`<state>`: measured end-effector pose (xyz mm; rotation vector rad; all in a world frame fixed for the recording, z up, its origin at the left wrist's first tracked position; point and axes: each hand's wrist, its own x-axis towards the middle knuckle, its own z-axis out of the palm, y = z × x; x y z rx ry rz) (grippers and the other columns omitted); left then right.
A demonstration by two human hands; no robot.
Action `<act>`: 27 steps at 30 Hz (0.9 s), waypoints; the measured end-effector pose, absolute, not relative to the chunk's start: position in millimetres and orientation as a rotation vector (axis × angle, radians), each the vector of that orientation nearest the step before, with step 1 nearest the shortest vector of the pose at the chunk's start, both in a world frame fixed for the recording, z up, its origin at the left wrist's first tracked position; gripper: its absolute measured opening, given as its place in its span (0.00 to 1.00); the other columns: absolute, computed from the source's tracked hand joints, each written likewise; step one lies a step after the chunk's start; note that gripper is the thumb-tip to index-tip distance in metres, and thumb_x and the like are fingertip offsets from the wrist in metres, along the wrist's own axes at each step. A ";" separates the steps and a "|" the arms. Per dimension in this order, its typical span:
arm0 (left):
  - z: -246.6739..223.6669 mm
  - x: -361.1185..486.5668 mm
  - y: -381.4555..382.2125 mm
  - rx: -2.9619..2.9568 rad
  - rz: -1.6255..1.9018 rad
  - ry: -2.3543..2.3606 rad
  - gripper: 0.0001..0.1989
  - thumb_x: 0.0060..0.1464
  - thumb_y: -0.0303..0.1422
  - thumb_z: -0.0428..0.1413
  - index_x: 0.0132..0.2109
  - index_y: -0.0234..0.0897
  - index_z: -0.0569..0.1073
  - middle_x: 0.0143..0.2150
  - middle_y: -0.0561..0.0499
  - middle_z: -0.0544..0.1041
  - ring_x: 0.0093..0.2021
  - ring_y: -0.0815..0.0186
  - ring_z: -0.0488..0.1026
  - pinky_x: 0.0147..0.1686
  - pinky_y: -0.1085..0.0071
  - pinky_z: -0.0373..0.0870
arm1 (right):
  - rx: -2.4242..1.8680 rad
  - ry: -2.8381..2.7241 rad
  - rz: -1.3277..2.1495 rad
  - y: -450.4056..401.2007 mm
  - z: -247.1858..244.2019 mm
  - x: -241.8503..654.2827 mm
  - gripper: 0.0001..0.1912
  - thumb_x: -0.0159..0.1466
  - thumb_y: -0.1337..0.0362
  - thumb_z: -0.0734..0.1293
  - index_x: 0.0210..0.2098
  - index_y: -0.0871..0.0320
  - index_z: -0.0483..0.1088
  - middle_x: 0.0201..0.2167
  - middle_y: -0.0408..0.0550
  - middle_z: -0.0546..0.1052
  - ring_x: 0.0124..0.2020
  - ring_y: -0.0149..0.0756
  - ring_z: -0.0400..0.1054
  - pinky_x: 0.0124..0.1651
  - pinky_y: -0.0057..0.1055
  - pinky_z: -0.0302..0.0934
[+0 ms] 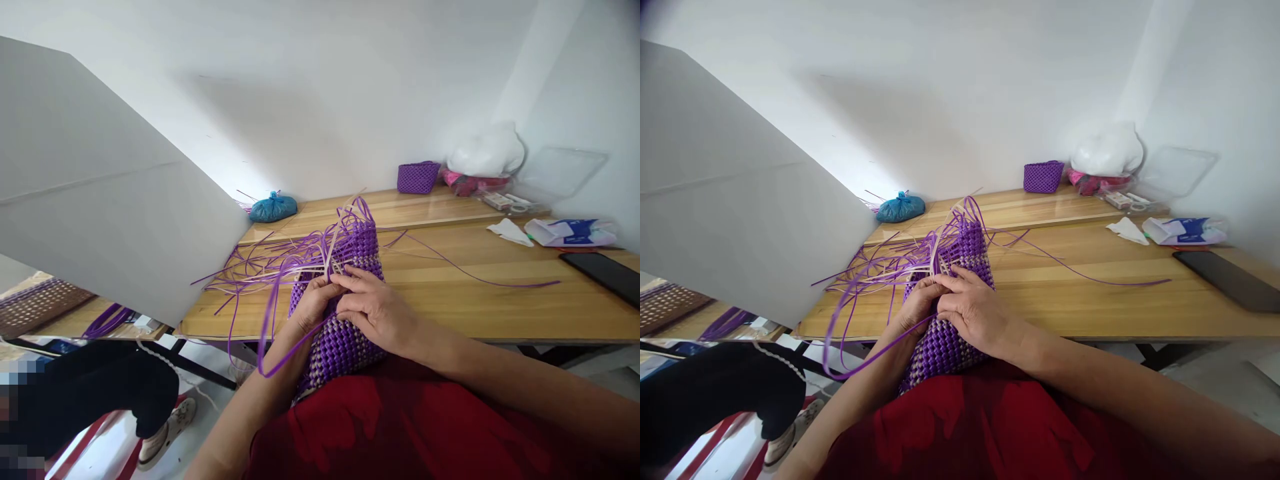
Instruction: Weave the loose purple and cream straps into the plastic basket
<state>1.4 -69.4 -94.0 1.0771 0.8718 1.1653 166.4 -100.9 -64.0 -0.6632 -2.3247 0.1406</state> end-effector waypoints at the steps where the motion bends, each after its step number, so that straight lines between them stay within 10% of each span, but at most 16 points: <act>1: -93.6 2.1 -69.7 1.088 1.159 0.900 0.05 0.39 0.30 0.63 0.28 0.33 0.78 0.24 0.52 0.75 0.23 0.72 0.64 0.26 0.74 0.59 | -0.662 -2.326 0.125 -102.4 -66.2 164.7 0.11 0.66 0.69 0.62 0.30 0.57 0.75 0.59 0.50 0.70 0.64 0.41 0.59 0.68 0.49 0.49; 10: -92.8 8.3 -74.3 1.123 1.224 0.988 0.04 0.41 0.30 0.59 0.23 0.34 0.76 0.23 0.51 0.75 0.25 0.69 0.67 0.30 0.71 0.64 | -0.634 -2.333 -0.053 -107.3 -88.4 153.2 0.09 0.63 0.72 0.65 0.28 0.59 0.76 0.64 0.52 0.65 0.72 0.49 0.34 0.70 0.51 0.47; 18: -91.9 8.7 -78.7 1.167 1.215 0.979 0.03 0.41 0.29 0.59 0.24 0.34 0.75 0.24 0.51 0.75 0.23 0.71 0.65 0.27 0.73 0.62 | -0.655 -2.346 0.034 -111.5 -90.4 153.5 0.10 0.63 0.72 0.65 0.30 0.58 0.78 0.65 0.50 0.63 0.72 0.51 0.32 0.70 0.52 0.45; 23: -93.8 5.2 -76.9 1.158 1.197 0.912 0.04 0.39 0.30 0.62 0.25 0.33 0.76 0.24 0.51 0.76 0.23 0.72 0.65 0.26 0.75 0.61 | -0.615 -2.357 0.187 -118.6 -69.4 166.9 0.08 0.64 0.70 0.65 0.38 0.56 0.77 0.62 0.52 0.68 0.68 0.48 0.52 0.66 0.46 0.54; 27: -89.0 5.9 -79.0 1.097 1.146 0.884 0.10 0.38 0.31 0.67 0.32 0.33 0.79 0.28 0.50 0.79 0.26 0.69 0.70 0.31 0.72 0.66 | -0.910 -2.214 0.223 -97.9 -40.3 187.2 0.11 0.66 0.67 0.63 0.45 0.57 0.75 0.43 0.49 0.80 0.42 0.35 0.74 0.47 0.31 0.66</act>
